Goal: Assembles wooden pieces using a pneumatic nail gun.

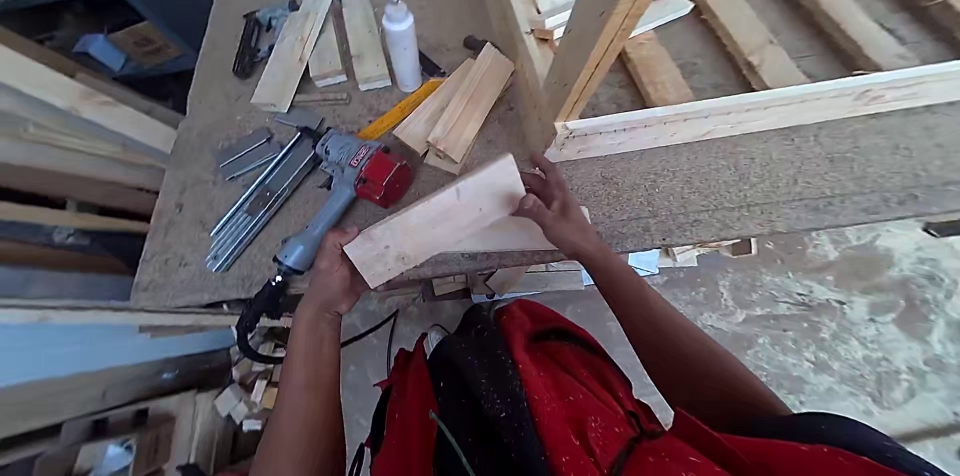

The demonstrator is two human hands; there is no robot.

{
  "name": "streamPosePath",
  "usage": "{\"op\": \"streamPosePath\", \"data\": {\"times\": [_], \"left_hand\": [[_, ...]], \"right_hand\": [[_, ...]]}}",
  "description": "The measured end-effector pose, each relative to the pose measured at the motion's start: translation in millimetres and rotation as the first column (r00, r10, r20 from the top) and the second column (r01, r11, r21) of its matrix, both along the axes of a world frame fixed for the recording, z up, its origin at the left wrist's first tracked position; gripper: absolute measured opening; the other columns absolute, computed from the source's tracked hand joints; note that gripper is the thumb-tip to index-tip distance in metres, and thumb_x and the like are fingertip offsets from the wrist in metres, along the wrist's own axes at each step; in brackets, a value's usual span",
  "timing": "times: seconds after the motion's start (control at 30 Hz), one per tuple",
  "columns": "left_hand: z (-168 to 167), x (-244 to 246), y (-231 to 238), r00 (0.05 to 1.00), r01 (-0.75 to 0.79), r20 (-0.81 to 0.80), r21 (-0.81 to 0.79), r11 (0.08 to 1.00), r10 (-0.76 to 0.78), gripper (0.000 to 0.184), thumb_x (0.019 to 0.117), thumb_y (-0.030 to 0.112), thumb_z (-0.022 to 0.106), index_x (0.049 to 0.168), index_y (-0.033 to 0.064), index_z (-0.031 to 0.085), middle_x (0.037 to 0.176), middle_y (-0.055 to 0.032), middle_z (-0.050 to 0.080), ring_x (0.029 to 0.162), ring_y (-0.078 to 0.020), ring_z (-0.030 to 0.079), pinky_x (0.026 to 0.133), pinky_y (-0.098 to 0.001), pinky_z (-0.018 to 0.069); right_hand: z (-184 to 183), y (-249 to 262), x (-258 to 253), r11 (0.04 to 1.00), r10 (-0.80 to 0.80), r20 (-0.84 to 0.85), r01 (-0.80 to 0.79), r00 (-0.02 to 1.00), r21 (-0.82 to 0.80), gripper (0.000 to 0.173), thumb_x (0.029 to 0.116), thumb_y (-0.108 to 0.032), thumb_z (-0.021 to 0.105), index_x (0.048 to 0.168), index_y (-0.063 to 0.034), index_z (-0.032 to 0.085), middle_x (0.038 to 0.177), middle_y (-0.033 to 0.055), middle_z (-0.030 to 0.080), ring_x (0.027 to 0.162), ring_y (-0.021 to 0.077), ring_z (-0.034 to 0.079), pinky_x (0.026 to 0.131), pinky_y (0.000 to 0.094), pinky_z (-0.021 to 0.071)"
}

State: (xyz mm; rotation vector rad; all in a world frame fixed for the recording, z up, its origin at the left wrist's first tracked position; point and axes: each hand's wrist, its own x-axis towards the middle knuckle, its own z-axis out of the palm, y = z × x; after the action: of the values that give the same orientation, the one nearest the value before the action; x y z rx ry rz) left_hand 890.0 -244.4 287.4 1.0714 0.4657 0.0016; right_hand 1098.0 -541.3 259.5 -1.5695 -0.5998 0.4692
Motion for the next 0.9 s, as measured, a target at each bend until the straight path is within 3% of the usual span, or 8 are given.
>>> {"op": "streamPosePath", "data": {"times": [0.13, 0.27, 0.37, 0.47, 0.53, 0.6, 0.77, 0.9], "left_hand": [[-17.6, 3.5, -46.4, 0.972, -0.098, -0.194, 0.194, 0.976, 0.136, 0.086, 0.1015, 0.072, 0.009, 0.121, 0.0066, 0.062, 0.092, -0.017, 0.074, 0.067, -0.0271, 0.072, 0.054, -0.0402, 0.0613], [-42.0, 0.4, -84.8, 0.942, -0.18, -0.127, 0.591, 0.786, 0.311, 0.034, 0.1099, 0.028, 0.046, 0.135, 0.0058, 0.055, 0.105, -0.0129, 0.071, 0.08, -0.0262, 0.074, 0.069, -0.0454, 0.0656], [-43.3, 12.1, -87.8, 0.952, -0.091, -0.108, 0.792, 0.604, 0.285, 0.035, 0.1055, 0.023, 0.056, 0.136, 0.0065, 0.058, 0.109, -0.0101, 0.072, 0.093, -0.0202, 0.072, 0.084, -0.0454, 0.0617], [-46.6, 36.8, -74.9, 0.956, -0.029, -0.085, 0.926, 0.376, 0.282, 0.039, 0.1059, 0.033, 0.055, 0.131, 0.0053, 0.063, 0.114, -0.0139, 0.071, 0.103, -0.0247, 0.07, 0.094, -0.051, 0.0572], [-51.2, 41.9, -65.8, 0.956, 0.063, -0.131, 0.965, 0.253, 0.261, 0.048, 0.1029, 0.045, 0.055, 0.129, 0.0065, 0.067, 0.122, -0.0189, 0.065, 0.115, -0.0359, 0.063, 0.098, -0.0602, 0.0508], [-53.1, 38.2, -60.8, 0.967, 0.075, -0.128, 0.969, 0.234, 0.221, 0.053, 0.0998, 0.049, 0.06, 0.134, 0.0093, 0.064, 0.127, -0.0178, 0.063, 0.119, -0.0354, 0.061, 0.101, -0.0597, 0.0501], [-77.8, 23.9, -57.9, 0.993, -0.065, 0.036, 0.961, 0.27, 0.109, 0.064, 0.0892, 0.018, 0.079, 0.147, 0.0074, 0.054, 0.133, -0.0153, 0.06, 0.117, -0.0257, 0.064, 0.1, -0.0478, 0.0556], [-75.8, 40.0, -46.4, 0.985, -0.145, 0.113, 0.949, 0.28, 0.129, 0.058, 0.088, 0.011, 0.079, 0.142, 0.0038, 0.059, 0.129, -0.0196, 0.062, 0.11, -0.0275, 0.067, 0.095, -0.0459, 0.0573]], "right_hand": [[6.8, -27.4, -22.6, 0.993, 0.09, -0.144, -0.1, 0.985, -0.066, 0.058, 0.0978, -0.015, 0.065, 0.149, -0.0106, 0.04, 0.105, 0.0124, 0.072, 0.072, 0.0239, 0.069, 0.057, 0.0391, 0.0602], [-13.8, -61.3, -41.8, 0.973, -0.034, -0.174, -0.007, 0.984, -0.231, 0.072, 0.0948, -0.021, 0.074, 0.153, -0.0153, 0.033, 0.094, 0.0073, 0.075, 0.062, 0.0197, 0.069, 0.053, 0.0357, 0.0607], [-13.1, -64.1, -41.8, 0.952, -0.071, -0.103, 0.036, 0.992, -0.304, 0.073, 0.0952, -0.025, 0.073, 0.153, -0.013, 0.03, 0.088, 0.0064, 0.074, 0.06, 0.0177, 0.068, 0.053, 0.0357, 0.0594], [-6.9, -55.8, -21.0, 0.808, 0.021, 0.317, 0.17, 0.948, -0.563, 0.088, 0.0868, -0.051, 0.077, 0.153, -0.0101, 0.036, 0.097, 0.0091, 0.071, 0.075, 0.0253, 0.069, 0.065, 0.0499, 0.0599], [-6.4, -55.3, -5.2, 0.702, 0.191, 0.502, 0.239, 0.844, -0.671, 0.111, 0.0709, -0.067, 0.081, 0.156, -0.0101, 0.036, 0.132, 0.0191, 0.059, 0.114, 0.0395, 0.062, 0.089, 0.0631, 0.0528], [-16.5, -59.0, 9.3, 0.706, 0.305, 0.559, 0.211, 0.771, -0.676, 0.119, 0.0649, -0.074, 0.081, 0.158, -0.0148, 0.035, 0.151, 0.0155, 0.049, 0.137, 0.0384, 0.049, 0.107, 0.0649, 0.0422], [-63.7, -66.2, 20.5, 0.859, 0.307, 0.685, 0.117, 0.66, -0.498, 0.09, 0.0827, -0.062, 0.075, 0.149, -0.0081, 0.048, 0.146, 0.0127, 0.057, 0.135, 0.0296, 0.054, 0.118, 0.0556, 0.0366], [-54.7, -49.2, 37.2, 0.856, 0.321, 0.64, 0.076, 0.698, -0.512, 0.094, 0.0808, -0.057, 0.08, 0.151, -0.006, 0.044, 0.145, 0.0155, 0.057, 0.135, 0.0325, 0.054, 0.117, 0.0568, 0.0371]]}}
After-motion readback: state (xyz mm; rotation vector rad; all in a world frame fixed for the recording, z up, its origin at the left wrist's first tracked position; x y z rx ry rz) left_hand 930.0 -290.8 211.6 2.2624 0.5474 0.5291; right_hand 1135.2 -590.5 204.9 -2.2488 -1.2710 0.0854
